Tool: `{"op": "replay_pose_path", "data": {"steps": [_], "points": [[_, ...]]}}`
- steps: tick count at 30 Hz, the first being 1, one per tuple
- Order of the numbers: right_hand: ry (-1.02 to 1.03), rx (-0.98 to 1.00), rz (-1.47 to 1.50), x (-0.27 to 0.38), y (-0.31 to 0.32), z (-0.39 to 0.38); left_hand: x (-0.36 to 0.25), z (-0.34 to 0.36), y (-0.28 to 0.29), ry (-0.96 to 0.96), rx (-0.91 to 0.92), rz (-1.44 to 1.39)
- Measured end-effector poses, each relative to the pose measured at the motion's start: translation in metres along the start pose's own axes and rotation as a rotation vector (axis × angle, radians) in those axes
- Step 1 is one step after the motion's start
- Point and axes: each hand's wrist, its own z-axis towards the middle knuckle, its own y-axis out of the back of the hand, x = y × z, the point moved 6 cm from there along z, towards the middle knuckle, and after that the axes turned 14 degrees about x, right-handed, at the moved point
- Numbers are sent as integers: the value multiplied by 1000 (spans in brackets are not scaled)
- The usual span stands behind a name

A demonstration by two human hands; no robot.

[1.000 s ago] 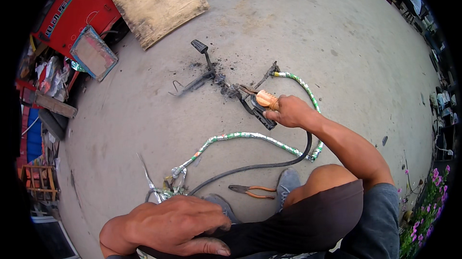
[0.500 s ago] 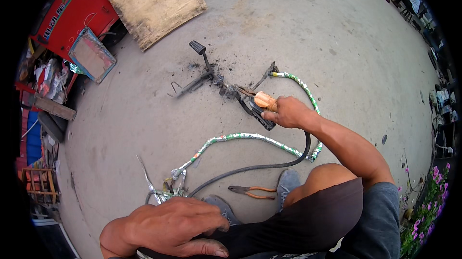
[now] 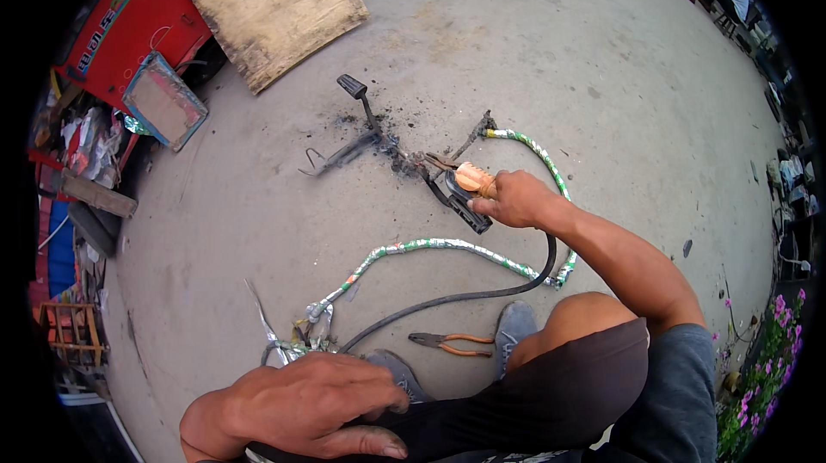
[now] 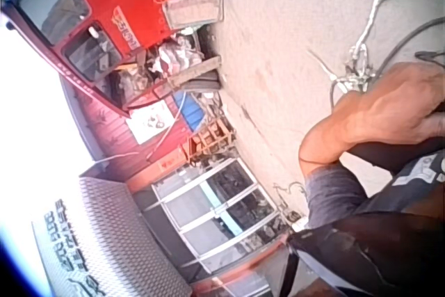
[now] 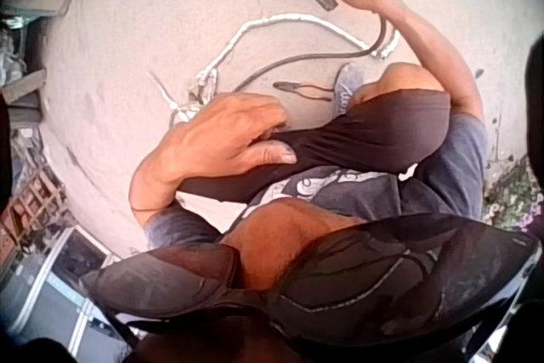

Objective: The person sits on the ground and uses a welding torch to join parts of a metal frame. They repeatedly position the torch, create welds, and use pliers to adjust the frame during the process.

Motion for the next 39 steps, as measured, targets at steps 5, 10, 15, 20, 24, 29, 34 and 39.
{"op": "replay_pose_path", "data": {"steps": [5, 10, 15, 20, 24, 29, 34, 39], "points": [[16, -4, 6, 6, 0, -4, 0, 1, -2, 42, 48, -49], [12, 6, -2, 3, -1, 0, 2, 3, 0, 46, 74, -75], [18, 25, -22, 3, -1, 2, 2, 1, -1, 35, 43, -51], [15, 16, -29, 5, 0, -1, 3, 1, 0, 27, 29, -39], [-5, 0, -18, 4, 1, -1, 2, 0, -1, 21, 9, -32], [-1, 21, -31, 1, -1, 3, 3, 1, 0, 16, 16, -29], [-3, 33, -33, 3, -1, 3, 3, 1, -1, 18, 11, -29], [-8, 77, -8, 2, -1, 4, 5, 2, -1, 47, 43, -69]]}}
